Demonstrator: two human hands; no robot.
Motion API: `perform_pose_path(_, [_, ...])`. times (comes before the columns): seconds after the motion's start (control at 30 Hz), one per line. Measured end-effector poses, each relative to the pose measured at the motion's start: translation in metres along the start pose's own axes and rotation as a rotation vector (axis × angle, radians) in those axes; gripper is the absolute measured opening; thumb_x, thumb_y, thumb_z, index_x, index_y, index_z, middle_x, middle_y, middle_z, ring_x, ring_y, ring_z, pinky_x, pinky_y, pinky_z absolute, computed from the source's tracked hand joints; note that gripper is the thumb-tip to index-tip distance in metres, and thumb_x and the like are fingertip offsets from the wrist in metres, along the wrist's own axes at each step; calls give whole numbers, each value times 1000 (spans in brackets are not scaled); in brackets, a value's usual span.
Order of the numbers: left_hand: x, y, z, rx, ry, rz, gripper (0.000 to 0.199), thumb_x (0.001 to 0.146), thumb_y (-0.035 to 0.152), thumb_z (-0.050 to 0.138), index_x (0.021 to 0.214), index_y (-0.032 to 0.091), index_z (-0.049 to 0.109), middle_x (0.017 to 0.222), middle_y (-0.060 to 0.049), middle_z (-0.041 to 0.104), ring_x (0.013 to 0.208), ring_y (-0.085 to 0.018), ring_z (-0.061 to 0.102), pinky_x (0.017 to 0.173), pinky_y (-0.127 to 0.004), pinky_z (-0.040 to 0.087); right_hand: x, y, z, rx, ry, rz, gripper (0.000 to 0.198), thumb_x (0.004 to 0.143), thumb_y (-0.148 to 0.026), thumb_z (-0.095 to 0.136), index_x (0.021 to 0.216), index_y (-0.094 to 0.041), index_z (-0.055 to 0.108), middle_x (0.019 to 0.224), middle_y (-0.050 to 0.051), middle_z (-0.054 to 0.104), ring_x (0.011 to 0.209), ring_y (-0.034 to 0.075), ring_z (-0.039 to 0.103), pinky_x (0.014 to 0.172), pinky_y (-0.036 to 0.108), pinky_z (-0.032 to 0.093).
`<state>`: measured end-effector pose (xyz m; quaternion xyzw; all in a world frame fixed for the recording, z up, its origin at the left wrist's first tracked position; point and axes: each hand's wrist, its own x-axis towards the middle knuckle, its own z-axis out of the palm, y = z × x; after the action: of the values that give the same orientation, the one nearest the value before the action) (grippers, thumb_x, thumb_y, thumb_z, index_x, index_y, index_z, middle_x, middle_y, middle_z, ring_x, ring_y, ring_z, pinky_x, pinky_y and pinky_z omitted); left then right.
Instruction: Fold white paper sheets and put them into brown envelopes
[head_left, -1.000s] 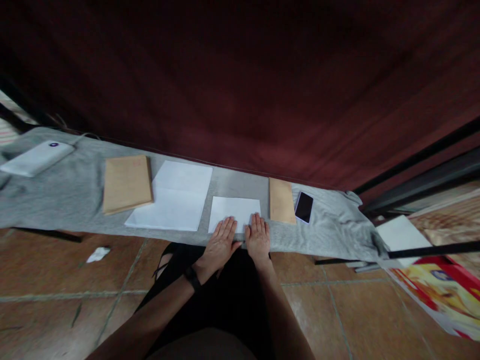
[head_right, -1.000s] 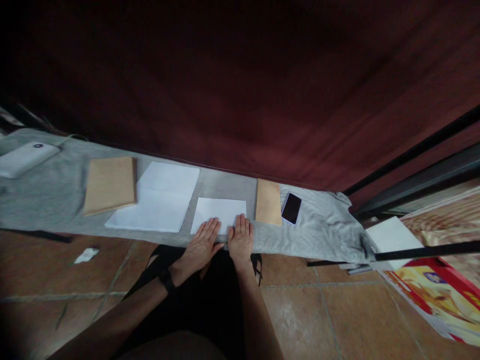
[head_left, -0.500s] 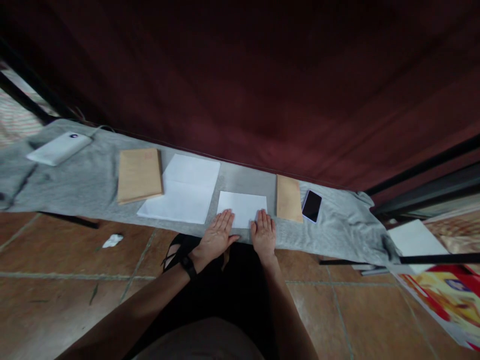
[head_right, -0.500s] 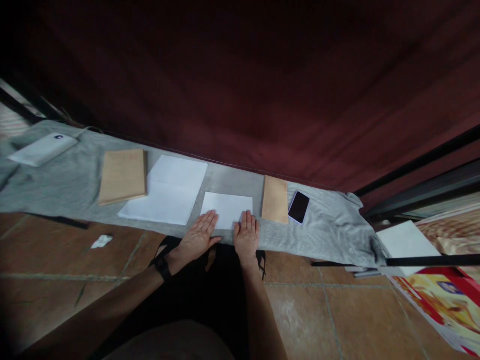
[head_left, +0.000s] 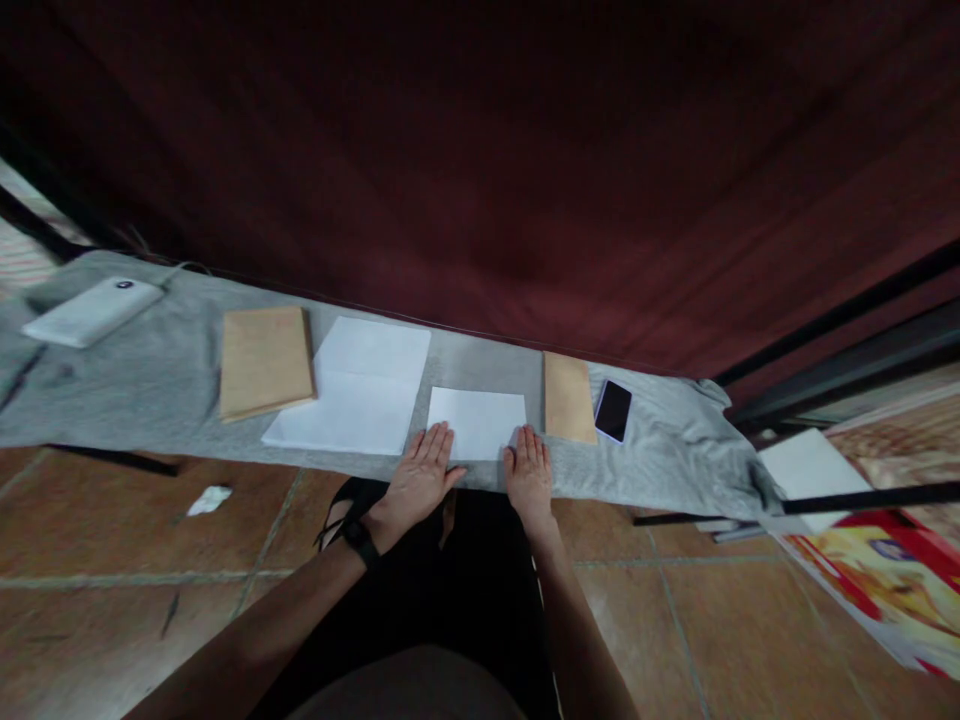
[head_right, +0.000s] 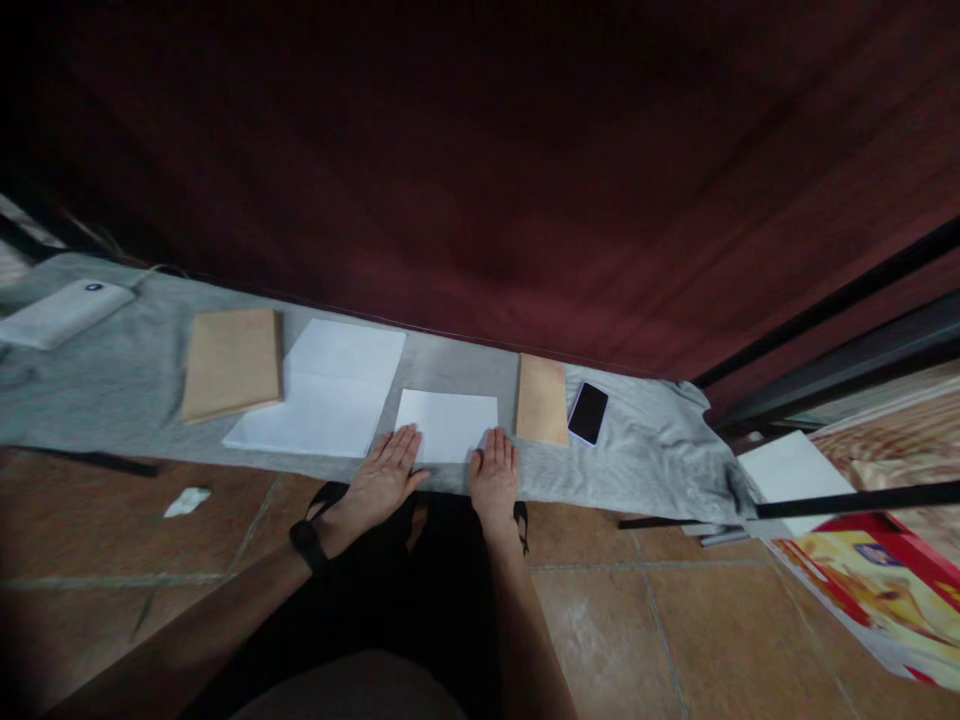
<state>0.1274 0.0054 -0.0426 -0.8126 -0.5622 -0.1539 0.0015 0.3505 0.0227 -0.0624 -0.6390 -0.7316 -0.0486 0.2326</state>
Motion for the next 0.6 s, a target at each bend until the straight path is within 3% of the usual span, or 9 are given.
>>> perform_pose_path(0.17, [14, 8, -3, -8, 12, -23, 56, 102, 37, 32, 143, 2, 48, 151, -22, 47, 147, -29, 36, 123, -48, 26, 15, -17, -4, 23, -68, 17, 49, 105, -26, 32, 149, -7, 44, 152, 17, 47, 144, 26, 40, 117, 48, 32])
perform_pose_path(0.37, [39, 24, 5, -72, 11, 54, 55, 98, 23, 29, 147, 4, 44, 153, -19, 46, 147, -25, 36, 123, -46, 29, 37, -40, -1, 175, -200, -118, 48, 106, -32, 30, 149, -17, 47, 154, 8, 47, 145, 20, 39, 120, 42, 31])
perform_pose_path(0.6, [47, 13, 20, -39, -32, 23, 57, 98, 26, 29, 148, 4, 42, 156, -18, 42, 148, -25, 33, 122, -46, 30, 40, -37, 11, 123, -205, -116, 47, 106, -35, 35, 148, -18, 47, 154, 9, 46, 145, 23, 39, 120, 44, 29])
